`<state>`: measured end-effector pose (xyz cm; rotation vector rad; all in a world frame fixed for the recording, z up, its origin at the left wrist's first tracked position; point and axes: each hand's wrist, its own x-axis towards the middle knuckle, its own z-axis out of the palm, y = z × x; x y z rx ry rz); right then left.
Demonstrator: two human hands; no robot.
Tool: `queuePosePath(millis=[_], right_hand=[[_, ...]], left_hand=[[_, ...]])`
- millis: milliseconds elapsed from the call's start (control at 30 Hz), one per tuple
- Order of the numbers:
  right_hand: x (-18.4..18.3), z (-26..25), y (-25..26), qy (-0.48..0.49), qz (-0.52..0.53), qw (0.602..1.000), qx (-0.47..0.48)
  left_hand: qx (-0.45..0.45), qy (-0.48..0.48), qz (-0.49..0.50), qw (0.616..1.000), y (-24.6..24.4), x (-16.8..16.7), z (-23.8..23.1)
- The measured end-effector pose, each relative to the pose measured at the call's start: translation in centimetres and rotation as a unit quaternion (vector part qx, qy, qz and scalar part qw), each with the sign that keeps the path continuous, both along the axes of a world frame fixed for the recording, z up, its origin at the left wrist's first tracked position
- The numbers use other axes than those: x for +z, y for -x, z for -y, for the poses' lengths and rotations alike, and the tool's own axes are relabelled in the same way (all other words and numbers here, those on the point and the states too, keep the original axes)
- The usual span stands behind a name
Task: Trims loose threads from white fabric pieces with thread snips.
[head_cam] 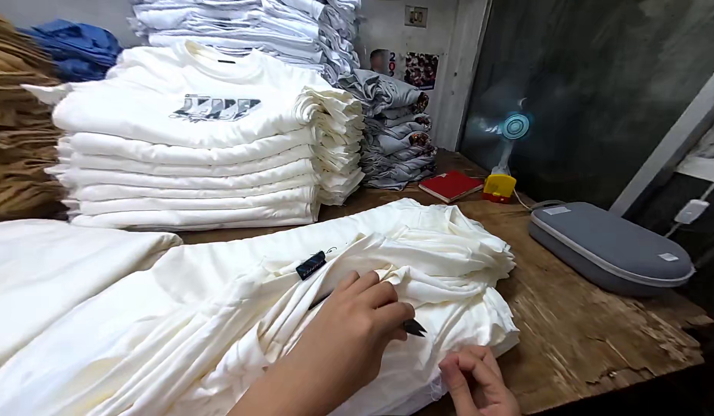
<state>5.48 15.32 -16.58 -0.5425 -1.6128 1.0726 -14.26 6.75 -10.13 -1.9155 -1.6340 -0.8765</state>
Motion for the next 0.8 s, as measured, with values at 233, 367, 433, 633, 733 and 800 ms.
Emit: queuePosePath(millis=[233, 367, 433, 633, 733, 800], right_hand=[[-0.7, 0.4, 0.5, -0.13, -0.029, 0.988, -0.072], [-0.9, -0.2, -0.1, -0.24, 0.043, 0.964, -0.104], [-0.8, -0.2, -0.4, -0.25, 0.076, 0.957, -0.126], [1.1, 0.9, 1.4, -0.276, 0.151, 0.925, -0.215], [1.9, 1.2, 3.0, -0.289, 0.185, 0.906, -0.246], [1.8, 1.1, 3.8, -0.287, 0.199, 0.9, -0.26]], left_hand=[[-0.01, -0.026, -0.114, 0.993, -2.5, -0.3, -0.2], [0.001, 0.004, -0.021, 1.0, -1.8, -0.7, -0.5], [-0.01, 0.073, 0.072, 0.995, -1.1, -0.8, -0.5], [-0.073, 0.167, 0.2, 0.963, 0.5, 0.0, -1.0], [-0.094, 0.197, 0.19, 0.957, 1.1, 0.6, -0.9], [-0.106, 0.22, 0.201, 0.949, 1.3, 1.1, -0.8]])
